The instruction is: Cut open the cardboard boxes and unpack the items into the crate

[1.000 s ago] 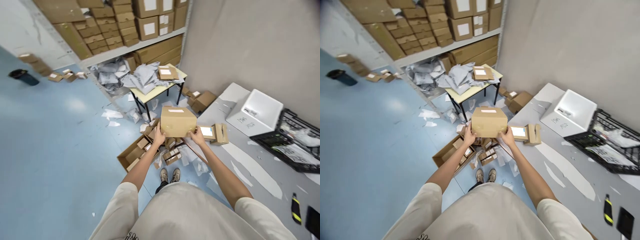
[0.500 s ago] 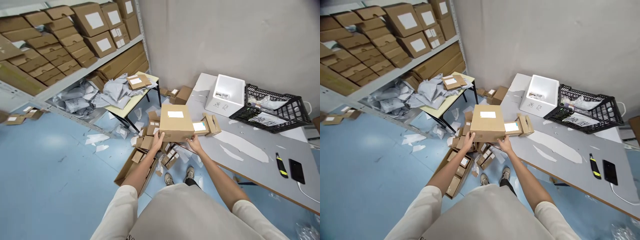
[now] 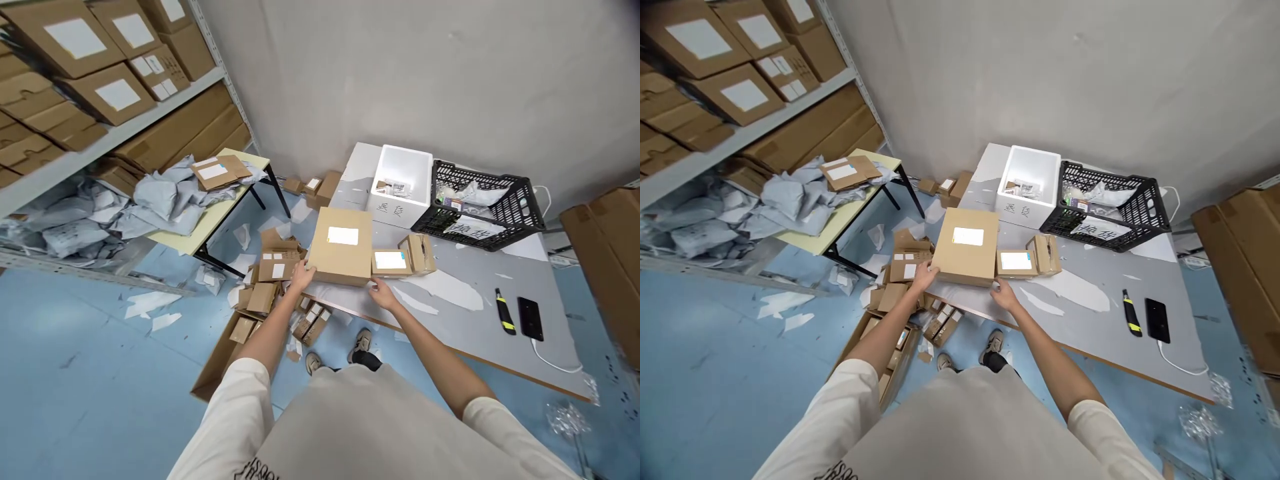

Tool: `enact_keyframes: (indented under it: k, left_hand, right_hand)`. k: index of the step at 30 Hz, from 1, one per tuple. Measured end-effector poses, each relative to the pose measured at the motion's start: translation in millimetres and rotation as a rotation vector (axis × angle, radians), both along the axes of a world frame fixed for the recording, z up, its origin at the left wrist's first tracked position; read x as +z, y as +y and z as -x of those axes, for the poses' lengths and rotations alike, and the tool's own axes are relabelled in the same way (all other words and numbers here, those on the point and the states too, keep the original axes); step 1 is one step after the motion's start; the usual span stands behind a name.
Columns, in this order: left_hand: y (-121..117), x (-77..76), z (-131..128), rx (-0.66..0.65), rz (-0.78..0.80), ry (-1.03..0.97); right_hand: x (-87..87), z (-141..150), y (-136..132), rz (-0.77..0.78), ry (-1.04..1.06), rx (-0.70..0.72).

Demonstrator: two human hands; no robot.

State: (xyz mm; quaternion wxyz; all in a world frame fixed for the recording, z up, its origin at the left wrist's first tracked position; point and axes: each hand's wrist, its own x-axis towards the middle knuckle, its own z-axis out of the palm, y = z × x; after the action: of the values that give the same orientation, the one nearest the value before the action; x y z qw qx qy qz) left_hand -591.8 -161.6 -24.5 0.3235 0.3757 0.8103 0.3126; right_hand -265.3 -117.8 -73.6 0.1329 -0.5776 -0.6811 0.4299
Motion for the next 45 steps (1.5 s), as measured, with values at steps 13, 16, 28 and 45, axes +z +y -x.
enact_keyframes:
  k: [13, 16, 28, 45]
  left_hand:
    - [41.7, 4.2, -154.3, -0.496, -0.013, 0.42]
    - [44.5, 0.1, -146.7, -0.512, 0.008, 0.451]
    - [56.3, 1.6, -99.4, -0.599, 0.019, 0.436]
    - [52.9, 9.5, -99.5, -0.712, 0.025, 0.56]
  right_hand:
    - [9.4, -81.4, 119.9, -0.289, -0.507, 0.462]
    - [6.0, -78.6, 122.3, -0.305, -0.515, 0.398]
    - [5.6, -26.3, 107.4, -0.303, -0.655, 0.071]
    - [20.3, 31.7, 121.0, 0.183, -0.565, -0.484]
